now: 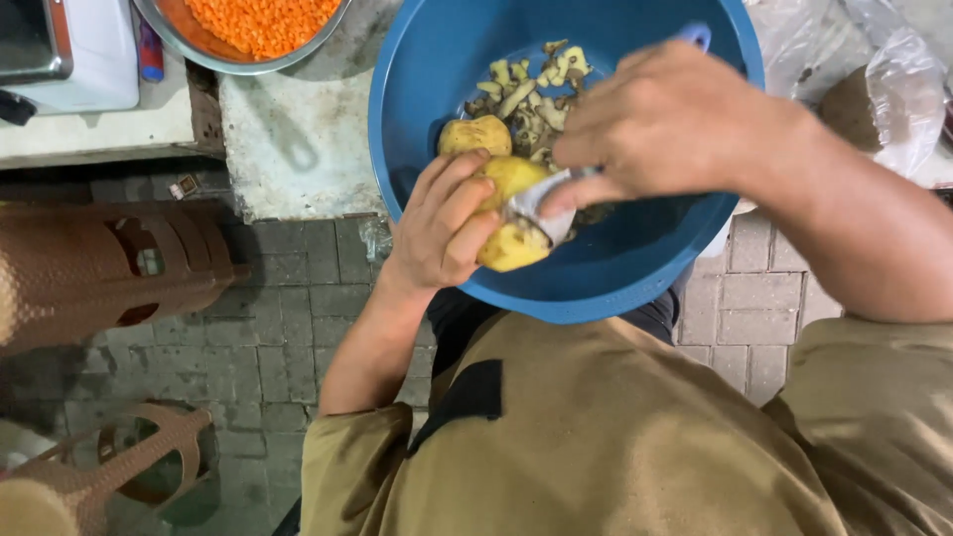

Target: Peeling a potato with a manual peeler and then trimming it with a kitchen knife over a plastic bowl.

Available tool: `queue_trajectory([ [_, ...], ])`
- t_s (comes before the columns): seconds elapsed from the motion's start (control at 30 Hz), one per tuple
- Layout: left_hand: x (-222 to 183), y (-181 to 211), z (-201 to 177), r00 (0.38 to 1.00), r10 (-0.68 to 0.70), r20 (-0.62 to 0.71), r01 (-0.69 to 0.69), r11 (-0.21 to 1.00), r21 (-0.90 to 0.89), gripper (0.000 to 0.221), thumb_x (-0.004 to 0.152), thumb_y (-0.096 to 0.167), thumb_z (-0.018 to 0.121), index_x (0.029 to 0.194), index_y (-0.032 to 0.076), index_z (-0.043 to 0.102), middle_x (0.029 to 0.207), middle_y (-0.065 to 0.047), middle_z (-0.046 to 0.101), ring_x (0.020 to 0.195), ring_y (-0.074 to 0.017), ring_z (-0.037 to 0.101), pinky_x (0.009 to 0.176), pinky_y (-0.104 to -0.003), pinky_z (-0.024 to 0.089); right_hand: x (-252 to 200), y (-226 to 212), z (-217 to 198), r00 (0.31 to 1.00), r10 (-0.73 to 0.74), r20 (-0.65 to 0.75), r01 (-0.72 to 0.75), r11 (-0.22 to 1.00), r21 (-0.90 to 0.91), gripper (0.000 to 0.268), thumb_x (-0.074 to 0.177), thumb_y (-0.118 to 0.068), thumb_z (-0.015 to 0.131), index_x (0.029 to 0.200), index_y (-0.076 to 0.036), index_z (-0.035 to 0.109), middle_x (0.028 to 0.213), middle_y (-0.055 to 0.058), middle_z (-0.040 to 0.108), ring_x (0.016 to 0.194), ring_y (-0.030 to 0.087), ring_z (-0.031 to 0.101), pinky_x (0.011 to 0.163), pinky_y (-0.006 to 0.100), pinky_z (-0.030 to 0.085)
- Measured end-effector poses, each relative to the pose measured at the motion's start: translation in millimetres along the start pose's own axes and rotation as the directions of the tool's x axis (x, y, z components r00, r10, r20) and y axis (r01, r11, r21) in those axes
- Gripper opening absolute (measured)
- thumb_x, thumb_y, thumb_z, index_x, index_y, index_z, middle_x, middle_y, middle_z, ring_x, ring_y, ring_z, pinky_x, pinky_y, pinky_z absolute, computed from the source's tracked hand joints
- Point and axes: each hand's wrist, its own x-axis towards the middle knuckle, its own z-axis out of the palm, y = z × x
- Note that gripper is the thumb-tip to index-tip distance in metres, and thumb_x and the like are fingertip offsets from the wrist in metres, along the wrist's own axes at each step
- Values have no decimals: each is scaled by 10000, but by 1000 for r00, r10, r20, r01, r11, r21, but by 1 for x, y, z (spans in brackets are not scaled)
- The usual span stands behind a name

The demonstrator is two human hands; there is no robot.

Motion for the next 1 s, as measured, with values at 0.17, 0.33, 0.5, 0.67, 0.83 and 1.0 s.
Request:
queue_trajectory([
  [0.17, -21, 0, 3, 999, -17, -30, 16, 1000, -22, 428, 901, 37, 691, 1136, 64, 335, 1119, -192, 473, 1052, -418, 602, 858, -552, 601, -16, 37, 11, 999, 12, -32, -20, 967, -253, 547, 1023, -709, 440, 799, -230, 580, 669, -72, 533, 654, 142, 576, 590, 269, 471],
  [0.33, -27, -7, -2, 998, 24, -57, -22, 999, 42, 650, 808, 74, 902, 1122, 75, 332, 1130, -195, 483, 1076, -419, 610, 893, -559, 610, -39, 34, -4, 971, 239, 18, -226, 936, -269, 608, 1179, -639, 443, 813, -161, 523, 715, -16, 485, 671, 192, 522, 662, 352, 388],
  [0.5, -2, -7, -9, 999, -9, 37, 7, 998, 64, 258, 944, -84, 516, 1089, 52, 351, 1103, -196, 465, 998, -436, 638, 802, -546, 619, -27, 15, -11, 983, 180, 34, -181, 983, 36, 575, 993, -669, 425, 705, -179, 508, 540, -28, 376, 502, 169, 454, 405, 281, 276],
  [0.67, 14, -6, -5, 999, 20, 49, -23, 998, 56, 212, 946, -75, 541, 1022, 34, 375, 1048, -195, 473, 945, -428, 637, 761, -517, 613, -9, -6, 4, 988, 139, -72, -133, 988, 74, 542, 977, -681, 535, 761, -185, 546, 648, -31, 525, 611, 229, 549, 550, 329, 430],
  [0.83, 3, -5, -2, 999, 17, 33, -19, 997, 74, 220, 946, -61, 571, 1039, 29, 393, 1057, -201, 478, 932, -422, 643, 746, -515, 610, -7, 5, 13, 989, 116, -89, -113, 993, 42, 569, 971, -706, 533, 737, -188, 532, 639, -31, 509, 639, 210, 567, 537, 331, 441],
  [1.0, -15, -5, -8, 1000, -24, -16, 25, 997, 77, 318, 915, -95, 551, 1077, 67, 330, 1138, -199, 464, 1055, -442, 630, 833, -570, 614, -64, 46, 25, 899, 436, 44, -335, 748, -572, 584, 1200, -791, 403, 954, -306, 614, 706, -138, 543, 657, 64, 558, 546, 244, 391],
])
